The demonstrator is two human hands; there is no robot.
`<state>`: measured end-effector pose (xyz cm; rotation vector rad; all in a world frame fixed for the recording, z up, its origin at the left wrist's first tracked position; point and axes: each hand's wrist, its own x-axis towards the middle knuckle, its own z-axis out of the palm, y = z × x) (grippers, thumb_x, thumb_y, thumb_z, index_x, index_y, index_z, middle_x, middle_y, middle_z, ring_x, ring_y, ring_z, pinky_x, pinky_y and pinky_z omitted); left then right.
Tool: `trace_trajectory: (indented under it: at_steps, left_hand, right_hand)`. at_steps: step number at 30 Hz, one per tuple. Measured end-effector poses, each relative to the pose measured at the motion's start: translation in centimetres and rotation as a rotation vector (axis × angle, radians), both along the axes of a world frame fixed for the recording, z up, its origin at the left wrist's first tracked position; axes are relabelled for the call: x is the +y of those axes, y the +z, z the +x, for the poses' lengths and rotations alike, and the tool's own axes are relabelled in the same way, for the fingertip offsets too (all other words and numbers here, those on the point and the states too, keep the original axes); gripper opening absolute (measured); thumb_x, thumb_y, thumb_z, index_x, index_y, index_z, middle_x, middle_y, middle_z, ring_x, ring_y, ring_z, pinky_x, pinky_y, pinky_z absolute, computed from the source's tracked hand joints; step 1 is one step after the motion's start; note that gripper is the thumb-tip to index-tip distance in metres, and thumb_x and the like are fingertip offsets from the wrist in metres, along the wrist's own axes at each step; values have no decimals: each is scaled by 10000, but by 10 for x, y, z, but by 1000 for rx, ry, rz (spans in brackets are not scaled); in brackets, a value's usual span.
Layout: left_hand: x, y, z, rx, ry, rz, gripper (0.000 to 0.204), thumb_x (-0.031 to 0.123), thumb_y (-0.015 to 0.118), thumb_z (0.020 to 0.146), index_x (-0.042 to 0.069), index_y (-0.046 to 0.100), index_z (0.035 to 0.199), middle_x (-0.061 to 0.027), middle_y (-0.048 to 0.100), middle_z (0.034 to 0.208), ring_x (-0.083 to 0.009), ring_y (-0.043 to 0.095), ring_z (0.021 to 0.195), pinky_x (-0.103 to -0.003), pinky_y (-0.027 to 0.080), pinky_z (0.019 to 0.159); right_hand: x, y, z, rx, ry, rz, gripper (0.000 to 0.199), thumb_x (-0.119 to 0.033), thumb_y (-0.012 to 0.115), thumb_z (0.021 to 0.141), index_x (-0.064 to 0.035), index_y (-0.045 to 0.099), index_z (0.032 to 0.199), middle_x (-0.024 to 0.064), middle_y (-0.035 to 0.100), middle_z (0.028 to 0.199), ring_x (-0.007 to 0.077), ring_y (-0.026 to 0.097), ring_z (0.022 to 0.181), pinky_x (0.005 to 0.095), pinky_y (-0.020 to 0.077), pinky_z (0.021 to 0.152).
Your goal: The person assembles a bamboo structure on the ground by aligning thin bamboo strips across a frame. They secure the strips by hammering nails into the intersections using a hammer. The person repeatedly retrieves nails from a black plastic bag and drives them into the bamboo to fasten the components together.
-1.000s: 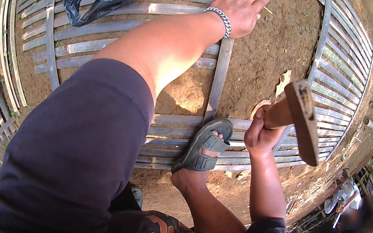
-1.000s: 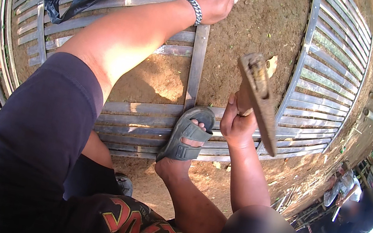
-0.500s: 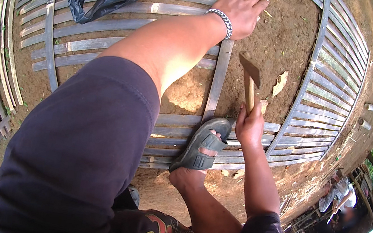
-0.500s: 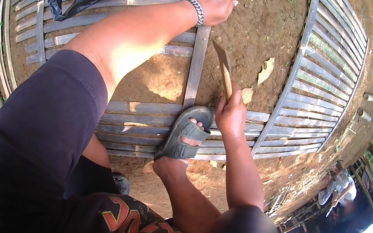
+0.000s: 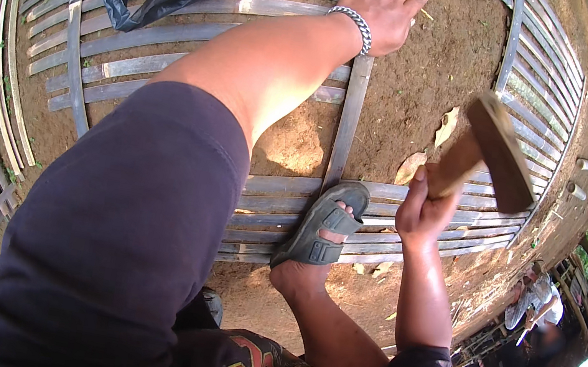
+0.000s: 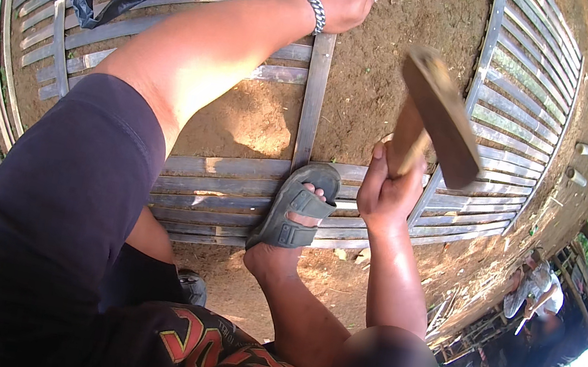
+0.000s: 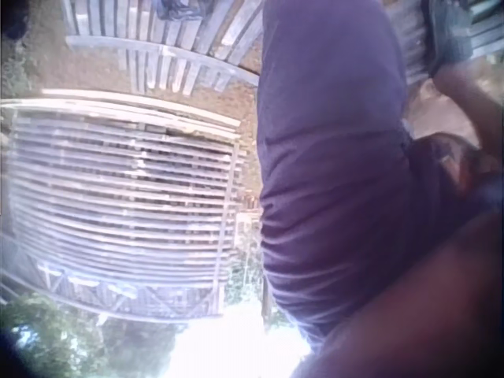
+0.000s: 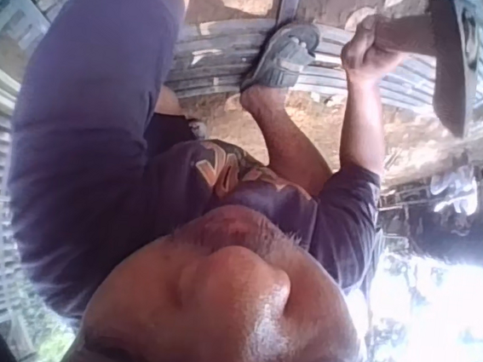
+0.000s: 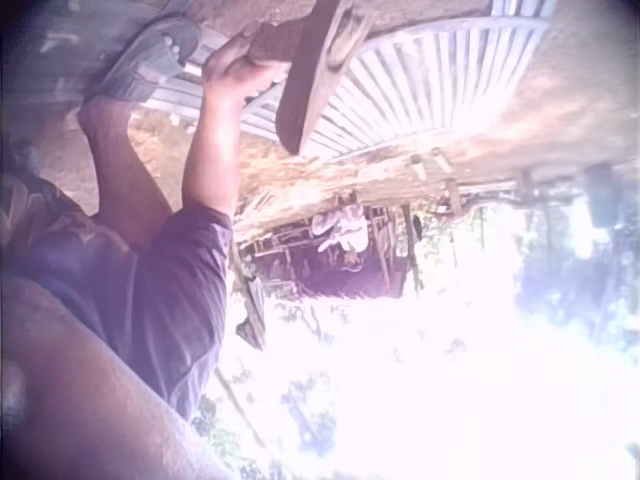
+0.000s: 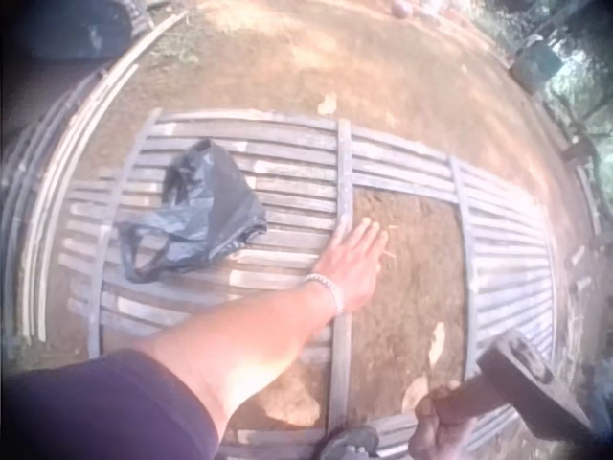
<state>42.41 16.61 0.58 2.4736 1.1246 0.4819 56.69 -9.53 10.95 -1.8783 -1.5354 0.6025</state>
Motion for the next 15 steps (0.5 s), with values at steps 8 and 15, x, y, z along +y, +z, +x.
trace_trajectory:
  at_steps: [8,15]
  left_hand:
    - [6,-1,10,14,2,36,589,253,455,1014,-3,383,1540,-175,364,1623,-306,259,1543,-521,160,1255]
    - [3,-2,2,46,-5,-9,591,260,426,1028,-5,360,1552,-165,337,1640,-295,245,1550,-522,148,1259]
  right_hand:
    - [1,-23,-12,-256,39,-473,348,-106,588,990,-90,502,1327,340,654,1011,518,654,933,561,533,749]
    - [40,27,-22,430,45,232,336,20,526,1002,57,381,1302,111,602,840,123,528,655,305,493,725]
